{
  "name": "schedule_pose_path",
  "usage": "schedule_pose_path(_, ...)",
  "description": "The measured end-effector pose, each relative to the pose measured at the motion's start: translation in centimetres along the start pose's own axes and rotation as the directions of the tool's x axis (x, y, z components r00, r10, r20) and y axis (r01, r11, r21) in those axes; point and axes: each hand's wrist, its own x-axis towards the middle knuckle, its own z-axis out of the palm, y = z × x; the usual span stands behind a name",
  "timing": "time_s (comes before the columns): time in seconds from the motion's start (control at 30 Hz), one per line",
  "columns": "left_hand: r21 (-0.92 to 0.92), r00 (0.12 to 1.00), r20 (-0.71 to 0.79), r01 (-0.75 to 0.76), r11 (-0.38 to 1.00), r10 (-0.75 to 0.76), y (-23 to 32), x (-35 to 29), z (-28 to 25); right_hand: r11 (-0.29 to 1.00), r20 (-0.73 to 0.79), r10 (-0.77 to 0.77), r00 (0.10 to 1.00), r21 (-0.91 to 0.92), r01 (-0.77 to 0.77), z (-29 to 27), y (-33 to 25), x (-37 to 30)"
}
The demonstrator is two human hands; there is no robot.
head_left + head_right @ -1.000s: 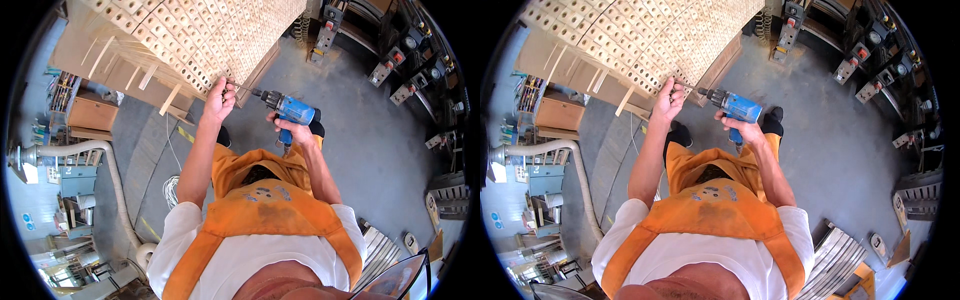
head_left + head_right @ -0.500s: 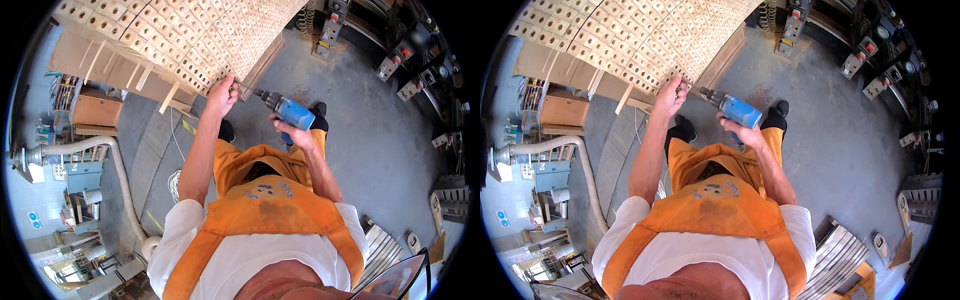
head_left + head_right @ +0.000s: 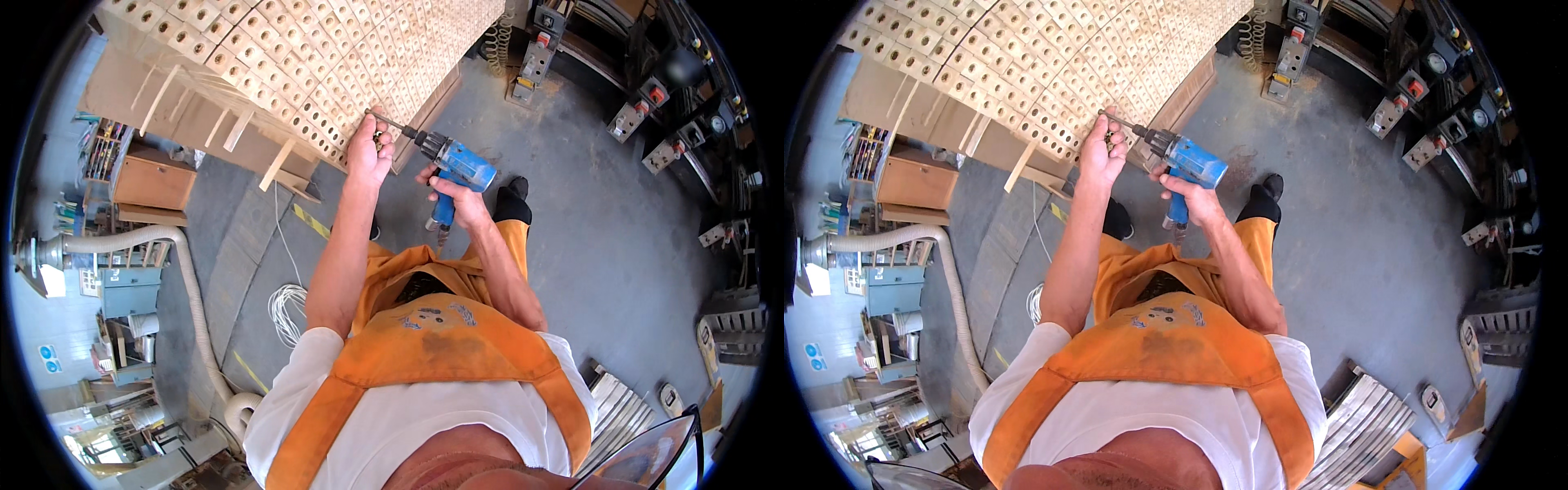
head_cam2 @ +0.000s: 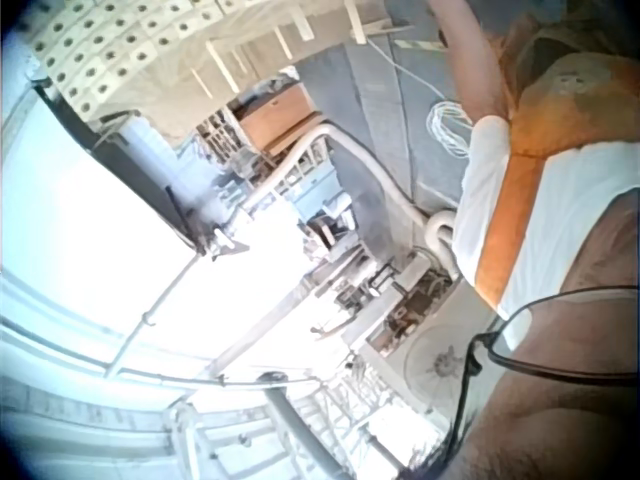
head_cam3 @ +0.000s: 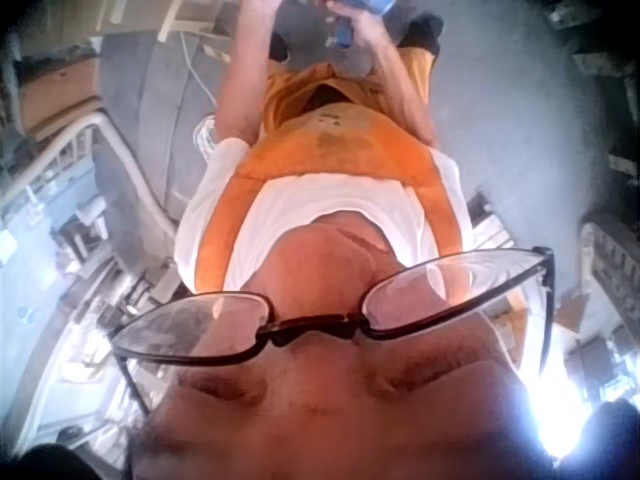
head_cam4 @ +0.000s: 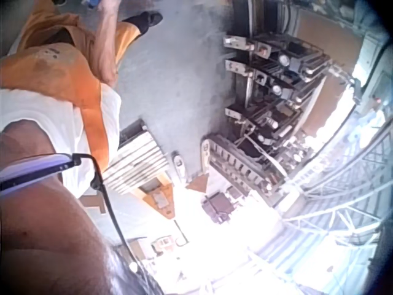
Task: The person uses a blue pneumatic drill to create holes in a large wooden board with a pre-marked grid pattern. The person holds the drill with both hands, aligns it with the grid, and drills into the wood repeatedly.
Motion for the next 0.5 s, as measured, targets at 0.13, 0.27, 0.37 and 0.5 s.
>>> schedule_pose_path(0.13,-0.018,0.996,0.007,0.093,0.995,-0.093,0.1,-0.6,-1.7,0.994,-0.005,0.003,1.000,-0.113,-0.004,0.5,-1.4,-0.2)
schedule_pose_path(0.27,0.005,0.973,0.075,0.218,0.976,-0.217,0.1,-3.3,-2.8,0.979,-0.018,-0.026,1.000,-0.201,0.022,1.2,-1.9,-0.5)
schedule_pose_path(0.37,-0.045,0.939,0.136,0.323,0.945,-0.315,-1.0,-4.5,-4.3,0.978,-0.020,-0.043,0.999,-0.206,0.038,1.4,-1.9,-0.6)
schedule_pose_path(0.5,-0.028,0.928,0.154,0.347,0.937,-0.339,-2.1,-6.0,-5.0,0.980,-0.034,-0.059,0.998,-0.193,0.051,1.7,-1.8,-0.5)
